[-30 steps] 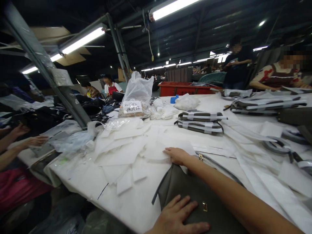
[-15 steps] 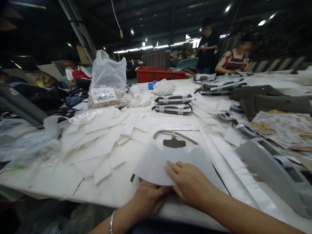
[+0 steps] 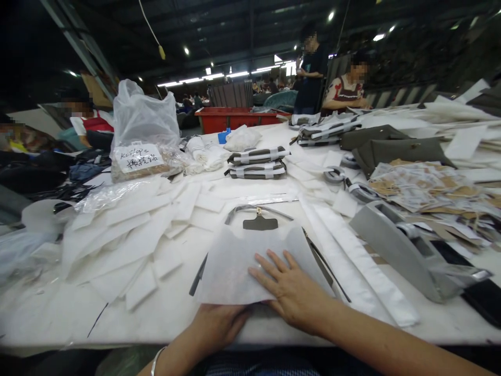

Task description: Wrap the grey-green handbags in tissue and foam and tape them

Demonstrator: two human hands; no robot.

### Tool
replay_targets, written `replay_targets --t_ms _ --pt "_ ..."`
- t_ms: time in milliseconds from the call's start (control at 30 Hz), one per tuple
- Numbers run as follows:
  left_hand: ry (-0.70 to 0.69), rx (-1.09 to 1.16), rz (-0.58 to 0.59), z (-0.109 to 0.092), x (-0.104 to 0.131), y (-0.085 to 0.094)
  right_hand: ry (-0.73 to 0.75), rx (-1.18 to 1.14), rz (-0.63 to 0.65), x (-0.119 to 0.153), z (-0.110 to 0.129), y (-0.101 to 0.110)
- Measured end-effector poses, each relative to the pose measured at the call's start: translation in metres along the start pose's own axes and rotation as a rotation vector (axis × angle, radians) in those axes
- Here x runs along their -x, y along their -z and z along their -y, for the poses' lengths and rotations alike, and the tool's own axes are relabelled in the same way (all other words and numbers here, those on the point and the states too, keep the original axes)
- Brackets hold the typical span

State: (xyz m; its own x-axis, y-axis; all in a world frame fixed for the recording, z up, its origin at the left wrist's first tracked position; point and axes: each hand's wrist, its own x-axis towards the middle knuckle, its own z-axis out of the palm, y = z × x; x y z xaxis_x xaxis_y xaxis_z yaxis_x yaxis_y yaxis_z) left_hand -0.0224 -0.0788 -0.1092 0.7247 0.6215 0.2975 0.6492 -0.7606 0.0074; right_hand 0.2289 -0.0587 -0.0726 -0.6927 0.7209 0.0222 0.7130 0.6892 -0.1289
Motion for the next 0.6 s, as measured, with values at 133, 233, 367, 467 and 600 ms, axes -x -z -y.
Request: replay_targets --t_ms 133,233,367,467,600 --pt "0.006 0.03 0.039 -0.013 -0.006 0.031 -0.026 -0.048 -0.005 0.004 0.0 -0.008" --pt "0.039 0.228 0.011 -0.031 -0.014 0.066 -0.036 -0.093 -0.003 0.005 -0.001 -0.01" --pt "0.027 0.374 -0.064 -0.038 -0.042 0.087 -0.048 -0.13 -0.01 0.006 0.0 -0.012" --pt "0.067 0.212 0.013 -0.016 -0.063 0.065 -0.061 -0.159 -0.02 0.007 0.0 -0.011" --pt "0.041 0.106 0.174 0.017 -0.065 0.027 -0.069 -0.255 0.004 0.011 -0.007 0.0"
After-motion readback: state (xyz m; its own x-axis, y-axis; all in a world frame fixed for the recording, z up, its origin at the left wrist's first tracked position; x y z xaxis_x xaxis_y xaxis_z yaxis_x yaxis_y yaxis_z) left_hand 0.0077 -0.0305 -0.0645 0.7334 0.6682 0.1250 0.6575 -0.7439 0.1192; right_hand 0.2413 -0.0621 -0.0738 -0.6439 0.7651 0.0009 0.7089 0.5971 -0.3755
